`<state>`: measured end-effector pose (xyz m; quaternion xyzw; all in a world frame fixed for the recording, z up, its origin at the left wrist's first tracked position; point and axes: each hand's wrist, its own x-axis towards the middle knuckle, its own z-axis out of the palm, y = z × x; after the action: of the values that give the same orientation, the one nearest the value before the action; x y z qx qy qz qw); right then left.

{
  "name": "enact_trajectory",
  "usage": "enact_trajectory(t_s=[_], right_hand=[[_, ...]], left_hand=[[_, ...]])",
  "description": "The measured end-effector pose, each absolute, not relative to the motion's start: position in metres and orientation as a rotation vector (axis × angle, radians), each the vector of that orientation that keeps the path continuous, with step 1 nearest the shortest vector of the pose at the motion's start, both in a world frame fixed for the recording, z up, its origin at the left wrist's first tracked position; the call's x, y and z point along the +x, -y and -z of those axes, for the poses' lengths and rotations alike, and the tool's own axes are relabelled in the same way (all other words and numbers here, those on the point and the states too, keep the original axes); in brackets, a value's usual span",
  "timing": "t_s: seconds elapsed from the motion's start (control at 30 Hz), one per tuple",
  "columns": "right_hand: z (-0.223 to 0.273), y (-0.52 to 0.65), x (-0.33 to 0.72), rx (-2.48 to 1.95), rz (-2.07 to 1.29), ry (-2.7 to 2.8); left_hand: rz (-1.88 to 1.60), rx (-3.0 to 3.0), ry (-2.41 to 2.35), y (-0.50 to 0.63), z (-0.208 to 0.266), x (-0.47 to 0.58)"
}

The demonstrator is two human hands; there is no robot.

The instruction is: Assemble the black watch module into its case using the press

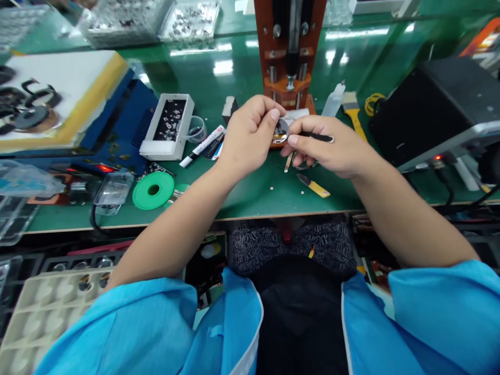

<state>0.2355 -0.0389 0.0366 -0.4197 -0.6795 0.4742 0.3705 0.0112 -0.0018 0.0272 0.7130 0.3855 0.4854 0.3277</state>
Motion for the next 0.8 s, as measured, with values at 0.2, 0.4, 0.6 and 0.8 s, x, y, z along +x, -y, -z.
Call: enact_trajectory(t_s=[0.2,0.4,0.6,0.8], right_hand=[[-0.058,-0.004,0.268,-1.1,-1.211,1.996],[-0.021,0.004,0.239,-0.836,-1.461,1.653],[-0.017,0.016,0.219,-0.826,-1.512,1.39],[-0.014,0.02,0.213,-0.855,-1.535,1.352]], left_hand=[[-1.373,1.891,-1.045,-0.019,-0.009,0.007],[-1.37,1.771,-1.029,-0.015,0.01,0.007],[-1.4,1.783,-1.053,-0.007,0.01,0.009],[-1.45,1.764,-1.073,-0.003,0.007,0.009]])
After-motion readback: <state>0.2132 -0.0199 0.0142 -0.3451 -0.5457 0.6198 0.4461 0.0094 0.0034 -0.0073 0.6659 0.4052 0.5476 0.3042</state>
